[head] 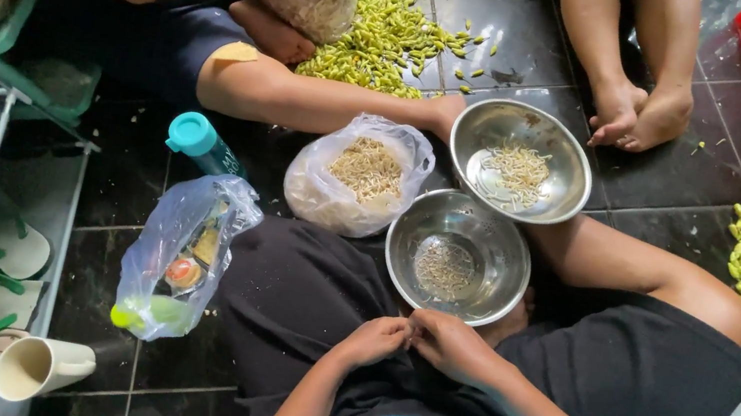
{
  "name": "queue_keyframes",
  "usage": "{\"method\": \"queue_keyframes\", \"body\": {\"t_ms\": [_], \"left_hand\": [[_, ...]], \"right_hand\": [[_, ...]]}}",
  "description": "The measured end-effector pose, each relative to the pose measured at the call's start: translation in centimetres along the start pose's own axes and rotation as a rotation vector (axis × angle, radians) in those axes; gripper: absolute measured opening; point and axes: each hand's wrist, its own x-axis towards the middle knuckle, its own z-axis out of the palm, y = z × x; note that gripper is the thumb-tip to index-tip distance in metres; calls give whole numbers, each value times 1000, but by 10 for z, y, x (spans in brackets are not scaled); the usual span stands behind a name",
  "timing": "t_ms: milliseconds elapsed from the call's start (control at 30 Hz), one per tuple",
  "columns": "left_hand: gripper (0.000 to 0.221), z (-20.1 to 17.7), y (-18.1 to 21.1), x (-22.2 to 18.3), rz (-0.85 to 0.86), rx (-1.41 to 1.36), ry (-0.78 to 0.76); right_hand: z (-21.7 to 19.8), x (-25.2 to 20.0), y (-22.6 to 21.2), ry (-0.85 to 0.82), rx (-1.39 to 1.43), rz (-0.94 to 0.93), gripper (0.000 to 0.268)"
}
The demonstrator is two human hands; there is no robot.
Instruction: Sorting and cleaning bean sprouts by hand, removing hulls and placing cleaned sprouts into a bowl
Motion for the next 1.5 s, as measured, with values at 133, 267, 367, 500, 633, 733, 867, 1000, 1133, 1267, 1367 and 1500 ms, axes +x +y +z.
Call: {"method": "queue_keyframes", "body": {"t_ms": [133, 267, 367, 500, 633, 733, 867, 1000, 1133, 1267, 1367, 1500], "left_hand": [[23, 7, -8, 7, -22, -48, -11], [25, 8, -10, 8, -28, -52, -12], [21, 4, -9, 7, 5, -68, -20], [20, 1, -3, 1, 68, -141, -46], [18, -5, 0, -5, 161, -314, -124], [18, -4, -8, 3, 165, -334, -113], [21, -1, -13, 1, 106, -382, -96], [17, -2, -16, 4, 126, -449, -100], [23, -3, -1, -3, 159, -647, -175], [25, -6, 13, -12, 92, -354, -36], [36, -9, 17, -13, 99, -358, -50], [42, -10, 22, -17, 89, -379, -57]], "right_hand": [[-19, -5, -17, -66, 70, -52, 14], [-27, -8, -27, -69, 254, -40, 13], [-24, -4, -8, 100, 314, -75, 18], [-14, 10, 45, 485, -77, -153, 19], [-6, 3, 28, 551, -7, -102, 25], [0, -3, 9, 312, 120, -149, 24], [8, -7, -7, 218, 166, -195, 17], [7, -5, -14, 267, 136, -227, 21], [3, -6, -16, 308, 101, -229, 16], [-13, -4, -10, 356, -84, -264, 4], [-49, 6, 0, 467, -49, -274, 8], [-115, 15, -12, 894, 35, -193, 22]]}}
